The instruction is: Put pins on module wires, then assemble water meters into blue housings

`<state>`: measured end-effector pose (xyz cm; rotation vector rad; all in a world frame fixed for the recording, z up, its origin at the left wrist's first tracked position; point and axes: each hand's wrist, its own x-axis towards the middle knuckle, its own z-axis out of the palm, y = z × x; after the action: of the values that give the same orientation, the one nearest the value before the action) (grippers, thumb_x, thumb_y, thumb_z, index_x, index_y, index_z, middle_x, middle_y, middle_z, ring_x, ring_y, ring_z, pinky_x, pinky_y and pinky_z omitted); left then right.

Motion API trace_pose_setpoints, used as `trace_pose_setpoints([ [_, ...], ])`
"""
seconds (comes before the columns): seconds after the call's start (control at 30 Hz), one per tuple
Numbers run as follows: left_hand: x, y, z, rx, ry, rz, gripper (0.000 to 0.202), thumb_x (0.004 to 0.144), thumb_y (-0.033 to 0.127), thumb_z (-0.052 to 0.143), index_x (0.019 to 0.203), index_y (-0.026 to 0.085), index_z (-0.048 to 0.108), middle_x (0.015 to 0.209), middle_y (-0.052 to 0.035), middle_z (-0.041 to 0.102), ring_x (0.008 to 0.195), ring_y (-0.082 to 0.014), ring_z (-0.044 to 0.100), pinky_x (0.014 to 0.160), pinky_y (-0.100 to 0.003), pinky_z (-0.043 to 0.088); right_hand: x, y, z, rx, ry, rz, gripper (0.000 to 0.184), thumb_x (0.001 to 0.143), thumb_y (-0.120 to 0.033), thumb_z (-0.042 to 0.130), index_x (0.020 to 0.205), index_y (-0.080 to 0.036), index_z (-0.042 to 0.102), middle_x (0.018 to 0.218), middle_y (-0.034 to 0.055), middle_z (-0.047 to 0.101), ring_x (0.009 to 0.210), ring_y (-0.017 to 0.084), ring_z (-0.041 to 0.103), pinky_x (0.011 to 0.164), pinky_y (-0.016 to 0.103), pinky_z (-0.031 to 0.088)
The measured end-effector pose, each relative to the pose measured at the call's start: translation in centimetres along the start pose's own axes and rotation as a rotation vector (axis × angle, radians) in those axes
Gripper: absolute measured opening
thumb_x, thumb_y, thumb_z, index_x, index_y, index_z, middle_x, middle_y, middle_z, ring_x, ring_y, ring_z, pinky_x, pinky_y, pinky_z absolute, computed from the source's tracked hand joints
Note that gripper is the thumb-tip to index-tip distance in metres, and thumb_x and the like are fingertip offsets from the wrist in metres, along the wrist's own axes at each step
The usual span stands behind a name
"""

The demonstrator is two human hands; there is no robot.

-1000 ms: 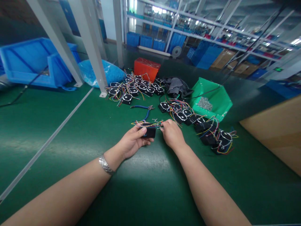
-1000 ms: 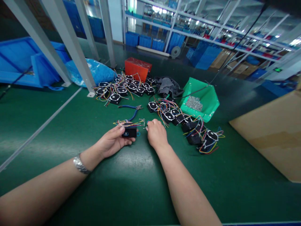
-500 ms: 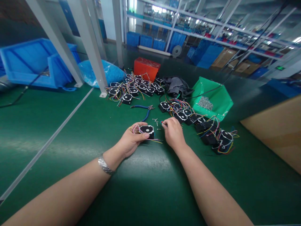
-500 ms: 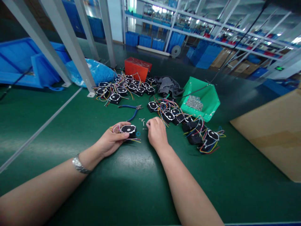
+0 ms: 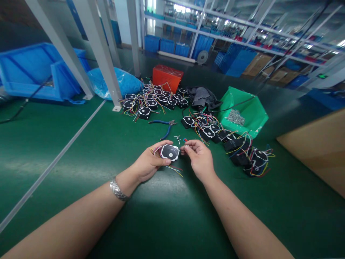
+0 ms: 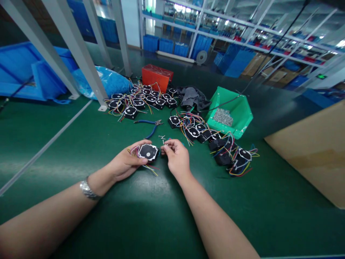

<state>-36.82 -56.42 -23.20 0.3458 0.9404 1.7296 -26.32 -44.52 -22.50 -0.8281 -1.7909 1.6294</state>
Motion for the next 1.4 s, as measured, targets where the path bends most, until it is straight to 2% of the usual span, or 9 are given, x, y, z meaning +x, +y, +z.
trace_pose_setpoints([
  [0.17,0.0,-0.2,0.0,0.018,-0.007,-0.018,0.056,0.045,-0.002,0.073,0.096,0.017,0.060,0.081,0.0001,0.064,0.071,-0.0088,0.057,0.070,-0.020,0.042,-0.8,-0.7,-0.2,-0.239,-0.006,-0.214,0.006,0.074,-0.021,0.052,0.077,-0.017,0.056,0.076,0.0018,0.064,0.073,0.013,0.060,0.072,0.028,0.045],
  [0.47,0.0,-0.2,0.0,0.021,-0.011,-0.008,0.054,0.044,-0.001,0.074,0.094,0.017,0.062,0.079,0.0005,0.063,0.070,-0.0087,0.056,0.069,-0.020,0.041,-1.0,-0.5,-0.2,-0.567,0.047,-0.546,0.007,0.075,-0.015,0.054,0.073,-0.018,0.060,0.076,0.0012,0.060,0.073,0.012,0.056,0.069,0.025,0.045],
  [0.6,0.0,-0.1,0.0,0.001,-0.014,0.000,0.054,0.046,-0.001,0.074,0.095,0.017,0.061,0.079,-0.0001,0.064,0.071,-0.0095,0.056,0.071,-0.021,0.042,-1.0,-0.4,-0.4,-0.626,-0.021,-0.672,0.014,0.079,-0.015,0.049,0.080,-0.018,0.063,0.078,0.0031,0.060,0.076,0.013,0.056,0.070,0.026,0.045],
  [0.7,0.0,-0.1,0.0,-0.025,-0.004,0.014,0.054,0.047,0.000,0.073,0.096,0.017,0.060,0.080,-0.0004,0.063,0.072,-0.0104,0.057,0.072,-0.023,0.043,-0.9,-0.4,-0.4,-0.565,-0.006,-0.605,0.015,0.078,-0.015,0.050,0.083,-0.019,0.064,0.079,0.0024,0.060,0.075,0.012,0.056,0.069,0.025,0.045],
  [0.83,0.0,-0.1,0.2,-0.041,0.031,0.028,0.053,0.048,0.001,0.073,0.096,0.017,0.059,0.080,-0.0003,0.063,0.072,-0.0113,0.057,0.072,-0.025,0.045,-1.2,-0.8,-0.1,-0.377,0.097,-0.362,0.006,0.072,-0.018,0.057,0.076,-0.018,0.062,0.073,0.0000,0.061,0.067,0.012,0.056,0.063,0.024,0.045],
  [0.93,0.1,-0.1,0.3,-0.051,0.054,0.042,0.052,0.048,0.001,0.073,0.096,0.017,0.059,0.079,0.0001,0.063,0.072,-0.0113,0.057,0.070,-0.024,0.046,-1.7,-1.1,0.3,-0.318,0.062,-0.271,0.002,0.069,-0.019,0.059,0.070,-0.018,0.061,0.068,-0.0011,0.060,0.064,0.011,0.056,0.062,0.024,0.044],
  [1.07,0.1,-0.1,0.3,-0.057,0.062,0.052,0.051,0.049,0.001,0.072,0.095,0.017,0.059,0.080,0.0004,0.063,0.072,-0.0109,0.057,0.069,-0.023,0.046,-2.1,-1.1,0.6,-0.343,0.001,-0.325,0.002,0.068,-0.019,0.060,0.066,-0.018,0.060,0.067,-0.0011,0.059,0.065,0.012,0.055,0.062,0.024,0.043],
  [1.23,0.1,-0.1,0.3,-0.065,0.063,0.057,0.050,0.050,0.001,0.072,0.096,0.018,0.058,0.079,0.0012,0.062,0.072,-0.0098,0.057,0.068,-0.022,0.047,-2.2,-1.1,0.7,-0.434,-0.005,-0.409,0.004,0.069,-0.017,0.059,0.065,-0.017,0.059,0.065,-0.0005,0.059,0.063,0.012,0.056,0.061,0.025,0.044],
  [1.4,0.2,0.0,0.3,-0.087,0.079,0.059,0.048,0.051,0.000,0.070,0.095,0.017,0.057,0.080,0.0011,0.061,0.072,-0.0107,0.058,0.068,-0.023,0.049,-2.7,-0.9,0.7,-0.643,-0.029,-0.665,0.011,0.078,-0.018,0.051,0.075,-0.019,0.062,0.074,0.0036,0.062,0.073,0.014,0.057,0.069,0.030,0.047],
])
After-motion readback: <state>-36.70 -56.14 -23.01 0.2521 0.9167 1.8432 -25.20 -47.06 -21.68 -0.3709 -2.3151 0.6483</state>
